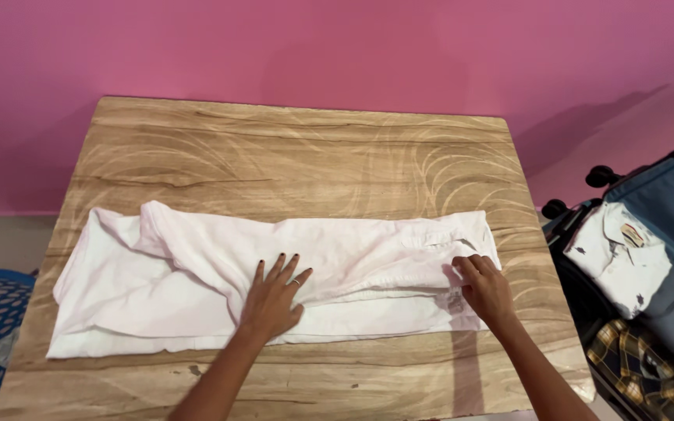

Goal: The person takes a shirt from a basket, folds it on a table, and places it inside a suitcase along with other clothes before securing it with straps and closing the zipper.

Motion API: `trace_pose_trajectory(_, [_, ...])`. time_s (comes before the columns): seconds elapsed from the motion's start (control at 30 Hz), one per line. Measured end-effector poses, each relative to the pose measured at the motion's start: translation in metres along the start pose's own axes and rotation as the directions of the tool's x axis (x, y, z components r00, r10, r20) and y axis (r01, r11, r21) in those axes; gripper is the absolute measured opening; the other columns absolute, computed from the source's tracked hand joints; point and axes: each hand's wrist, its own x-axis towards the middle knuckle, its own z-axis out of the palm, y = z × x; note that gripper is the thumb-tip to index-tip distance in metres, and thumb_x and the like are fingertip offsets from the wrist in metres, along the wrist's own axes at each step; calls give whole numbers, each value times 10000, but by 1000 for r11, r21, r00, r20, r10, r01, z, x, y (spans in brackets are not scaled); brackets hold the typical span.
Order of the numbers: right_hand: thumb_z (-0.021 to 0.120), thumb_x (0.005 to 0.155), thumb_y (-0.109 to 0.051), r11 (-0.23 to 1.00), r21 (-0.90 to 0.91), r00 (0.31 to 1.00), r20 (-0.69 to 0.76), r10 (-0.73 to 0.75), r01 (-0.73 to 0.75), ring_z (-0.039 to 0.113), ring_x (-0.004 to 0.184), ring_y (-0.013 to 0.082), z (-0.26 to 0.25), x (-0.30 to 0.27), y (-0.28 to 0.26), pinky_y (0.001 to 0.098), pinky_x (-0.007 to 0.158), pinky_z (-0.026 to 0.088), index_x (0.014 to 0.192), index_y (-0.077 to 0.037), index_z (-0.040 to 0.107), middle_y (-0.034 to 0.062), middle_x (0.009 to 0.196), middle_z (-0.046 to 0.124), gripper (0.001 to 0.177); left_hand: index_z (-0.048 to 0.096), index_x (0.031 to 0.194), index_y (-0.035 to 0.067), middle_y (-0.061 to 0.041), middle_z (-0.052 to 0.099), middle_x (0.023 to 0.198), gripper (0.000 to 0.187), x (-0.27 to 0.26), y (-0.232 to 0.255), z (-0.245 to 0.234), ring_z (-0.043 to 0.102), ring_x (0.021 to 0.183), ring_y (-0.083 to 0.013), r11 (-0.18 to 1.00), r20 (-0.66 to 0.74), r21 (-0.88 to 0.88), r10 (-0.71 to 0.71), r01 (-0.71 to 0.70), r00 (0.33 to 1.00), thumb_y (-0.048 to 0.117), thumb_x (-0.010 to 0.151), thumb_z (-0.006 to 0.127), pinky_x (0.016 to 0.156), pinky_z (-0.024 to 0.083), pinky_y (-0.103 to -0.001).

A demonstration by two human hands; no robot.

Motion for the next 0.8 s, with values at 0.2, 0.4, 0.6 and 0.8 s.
trace_pose_trajectory(0.2, [757, 693, 27, 978, -189, 994, -30, -101, 93, 616, 922, 230, -5, 18, 22, 381, 782, 519, 1134, -213, 722, -5, 1015, 692, 504, 487, 1493, 248, -63, 374, 1617, 681, 3, -62, 47, 325, 1501, -275, 990, -265, 138, 32, 5, 964, -39, 877, 531, 1233, 246, -477])
trace_pose_trajectory(0.4, [828, 775, -92, 952, -275, 989, 101, -107, 131, 612, 899, 232, 8, -5, 55, 391, 788, 503, 1196, -241, 719, 48, 1042, 720, 460, 421, 1515, 303, -39, 340, 1619, 716, -25, -72, 25, 286, 1502, -281, 953, -149, 300, 14, 32, 989, -26, 885, 510, 1214, 244, -481])
trace_pose_trajectory(0.6, [875, 718, -205, 974, -60, 774, 598, 210, -218, 687, 975, 175, -2, -11, 52, 359, 902, 546, 1346, -291, 654, 27, 1110, 740, 671, 570, 1390, 283, -27, 339, 1640, 464, -57, -36, -55, 222, 1556, -266, 972, 130, 222, -107, 76, 986, 339, 930, 587, 1260, 177, -531])
trace_pose_trajectory(0.8, [723, 897, -112, 884, 436, 984, 125, 125, -168, 715, 956, 201, 31, 33, -47, 346, 852, 612, 1171, -144, 733, 64, 1139, 750, 276, 701, 1284, 231, -48, 451, 1593, 464, 5, -17, -17, 293, 1548, -294, 993, -128, -47, -117, 111, 985, 556, 970, 592, 1270, 207, -598])
